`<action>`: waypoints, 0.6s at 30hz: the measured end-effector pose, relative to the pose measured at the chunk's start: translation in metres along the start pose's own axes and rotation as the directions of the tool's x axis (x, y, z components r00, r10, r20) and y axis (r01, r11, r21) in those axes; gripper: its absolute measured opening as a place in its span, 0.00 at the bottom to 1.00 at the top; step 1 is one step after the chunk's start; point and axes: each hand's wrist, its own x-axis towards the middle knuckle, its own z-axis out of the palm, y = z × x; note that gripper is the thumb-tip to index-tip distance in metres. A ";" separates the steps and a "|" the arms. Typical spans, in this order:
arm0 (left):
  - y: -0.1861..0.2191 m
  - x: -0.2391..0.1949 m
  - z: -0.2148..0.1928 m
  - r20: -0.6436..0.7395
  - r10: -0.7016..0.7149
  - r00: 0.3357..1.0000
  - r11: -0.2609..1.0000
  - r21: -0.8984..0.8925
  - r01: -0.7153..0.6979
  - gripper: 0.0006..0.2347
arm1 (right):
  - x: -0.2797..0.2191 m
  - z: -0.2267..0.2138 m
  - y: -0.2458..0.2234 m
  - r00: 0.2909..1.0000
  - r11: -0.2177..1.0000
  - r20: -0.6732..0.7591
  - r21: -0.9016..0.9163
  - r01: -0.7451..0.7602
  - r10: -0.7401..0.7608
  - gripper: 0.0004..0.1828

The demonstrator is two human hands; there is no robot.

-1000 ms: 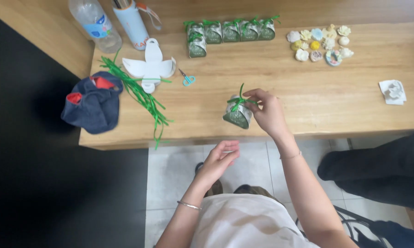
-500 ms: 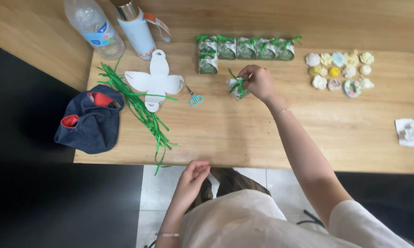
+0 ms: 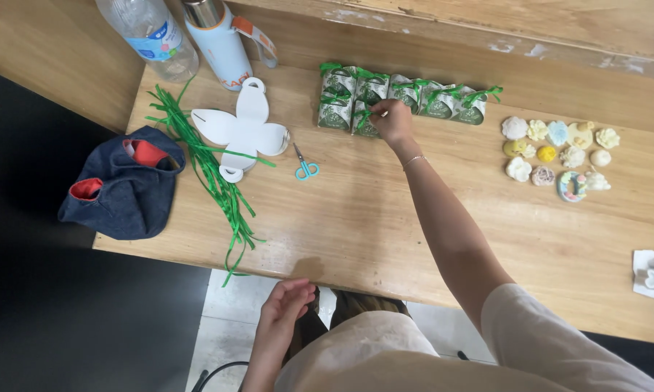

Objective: Organizing and inspecting small green packaged gift boxes on shelves and a workspace.

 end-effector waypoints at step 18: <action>-0.004 0.010 0.039 -0.011 0.091 0.996 0.995 -0.033 -0.091 0.11 | -0.037 -0.020 -0.021 0.925 0.938 -0.163 -0.014 0.346 -0.343 0.35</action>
